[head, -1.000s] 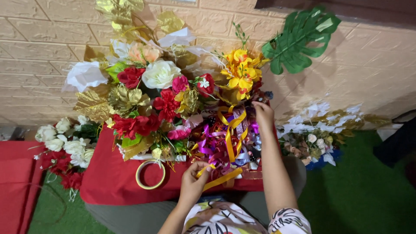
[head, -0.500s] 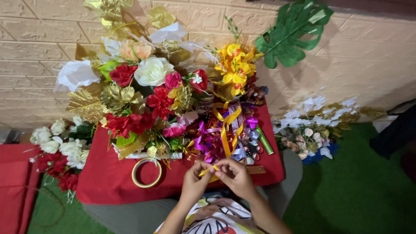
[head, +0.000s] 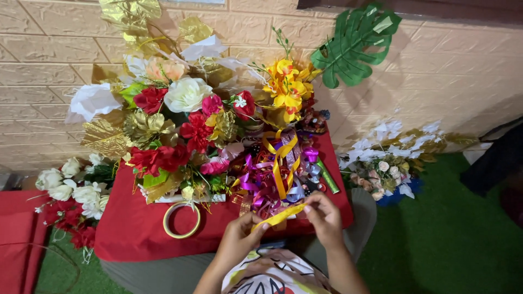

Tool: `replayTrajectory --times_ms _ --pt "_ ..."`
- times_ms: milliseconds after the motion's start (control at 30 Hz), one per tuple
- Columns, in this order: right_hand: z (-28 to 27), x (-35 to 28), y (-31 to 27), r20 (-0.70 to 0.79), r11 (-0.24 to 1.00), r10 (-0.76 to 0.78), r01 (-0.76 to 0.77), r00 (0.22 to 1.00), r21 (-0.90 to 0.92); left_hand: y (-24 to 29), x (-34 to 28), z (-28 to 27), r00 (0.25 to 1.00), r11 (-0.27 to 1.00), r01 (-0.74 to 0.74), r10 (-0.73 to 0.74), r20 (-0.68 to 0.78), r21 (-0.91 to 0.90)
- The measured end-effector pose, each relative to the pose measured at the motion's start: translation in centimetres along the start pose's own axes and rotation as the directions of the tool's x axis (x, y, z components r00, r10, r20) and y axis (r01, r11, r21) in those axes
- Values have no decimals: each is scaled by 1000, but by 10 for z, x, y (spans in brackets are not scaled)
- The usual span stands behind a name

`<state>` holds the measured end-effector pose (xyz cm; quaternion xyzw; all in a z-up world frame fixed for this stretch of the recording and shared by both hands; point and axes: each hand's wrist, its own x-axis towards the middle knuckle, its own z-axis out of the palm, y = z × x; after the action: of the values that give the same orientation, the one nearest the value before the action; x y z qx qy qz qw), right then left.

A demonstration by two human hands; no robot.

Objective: The person sits on the floor and arranges decorative items on a red table. They handle a green glittery tube, a white tube, and a yellow ribbon, placing them among artificial flowers and other ribbons.

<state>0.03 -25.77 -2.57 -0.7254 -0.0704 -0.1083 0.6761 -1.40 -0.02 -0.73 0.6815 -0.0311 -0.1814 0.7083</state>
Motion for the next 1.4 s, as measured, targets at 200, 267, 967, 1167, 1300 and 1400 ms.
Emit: replayTrajectory --times_ms 200,267,967,1167,1300,1400 --pt "-41 6 -4 -291 988 117 -82 949 130 9 -22 -33 998 987 22 -32 60 159" --pt "-55 11 0 -333 984 89 -31 939 175 1 -26 -43 998 992 24 -31 56 126" --pt "-91 21 -27 -490 921 11 182 871 344 31 -46 -79 938 625 230 -346 1 746" --pt "-89 24 -43 -651 925 102 170 752 341 -5 -35 -87 965 531 260 -169 -200 806" --pt "-95 24 -42 -699 923 85 208 710 323 -60 -3 -89 922 433 199 222 -317 879" --pt "-95 20 -41 -645 918 35 231 764 323 -83 20 -85 838 242 101 502 -214 965"
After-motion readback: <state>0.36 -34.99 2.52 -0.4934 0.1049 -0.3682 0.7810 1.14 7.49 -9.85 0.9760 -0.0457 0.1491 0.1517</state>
